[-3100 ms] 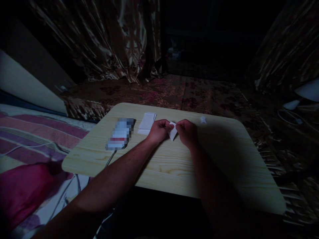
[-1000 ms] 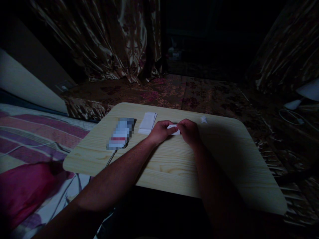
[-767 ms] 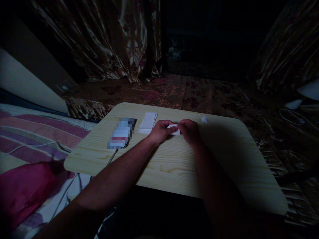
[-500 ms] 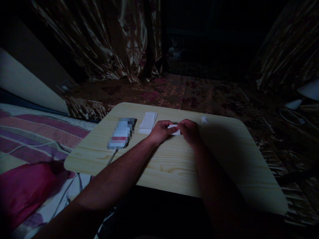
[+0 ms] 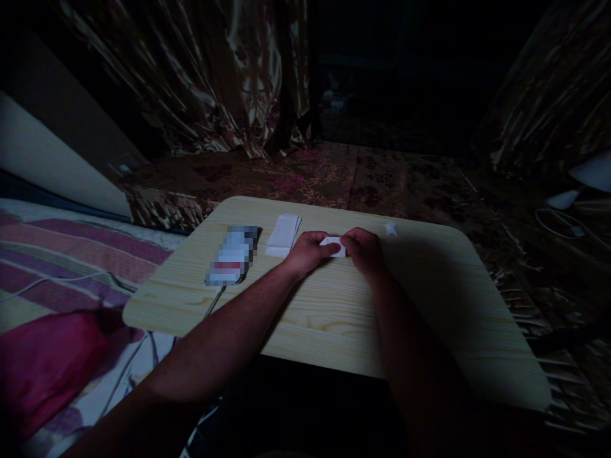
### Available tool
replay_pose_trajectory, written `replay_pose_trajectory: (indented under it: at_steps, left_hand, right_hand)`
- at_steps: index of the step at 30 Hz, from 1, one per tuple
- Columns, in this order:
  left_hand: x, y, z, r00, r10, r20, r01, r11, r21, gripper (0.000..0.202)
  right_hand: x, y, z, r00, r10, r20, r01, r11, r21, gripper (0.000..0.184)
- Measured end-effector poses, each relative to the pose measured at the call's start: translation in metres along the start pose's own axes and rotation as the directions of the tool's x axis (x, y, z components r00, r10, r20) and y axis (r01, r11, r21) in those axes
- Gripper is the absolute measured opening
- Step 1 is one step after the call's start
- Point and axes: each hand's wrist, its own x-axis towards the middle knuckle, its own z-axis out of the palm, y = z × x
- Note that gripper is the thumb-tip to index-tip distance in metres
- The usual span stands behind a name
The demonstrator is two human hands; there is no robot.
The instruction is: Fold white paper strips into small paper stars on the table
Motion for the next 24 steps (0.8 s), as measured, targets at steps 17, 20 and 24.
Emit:
replay_pose_trajectory:
  at_steps: [17, 20, 24]
  left_hand:
    - [0.0022, 0.0046, 0.0021, 1.000, 0.007, -0.015, -0.010, 0.967, -0.254, 0.025]
    - [0.0027, 0.0054, 0.0017, 1.000, -0.002, -0.003, 0.001, 0.958, -0.286, 0.023]
    - [0.0040, 0.0031, 0.0021, 1.000, 0.005, -0.029, -0.012, 0.967, -0.256, 0.026]
  right_hand:
    - [0.0007, 0.0046, -0.0012, 0.998, -0.032, 0.048, 0.031, 0.999, 0.020, 0.016]
    - [0.0009, 0.0050, -0.0012, 0.998, -0.037, 0.053, 0.035, 0.999, 0.036, 0.016]
    - [0.0014, 0.0047, -0.0010, 0.998, -0.032, 0.045, 0.030, 0.998, 0.046, 0.016]
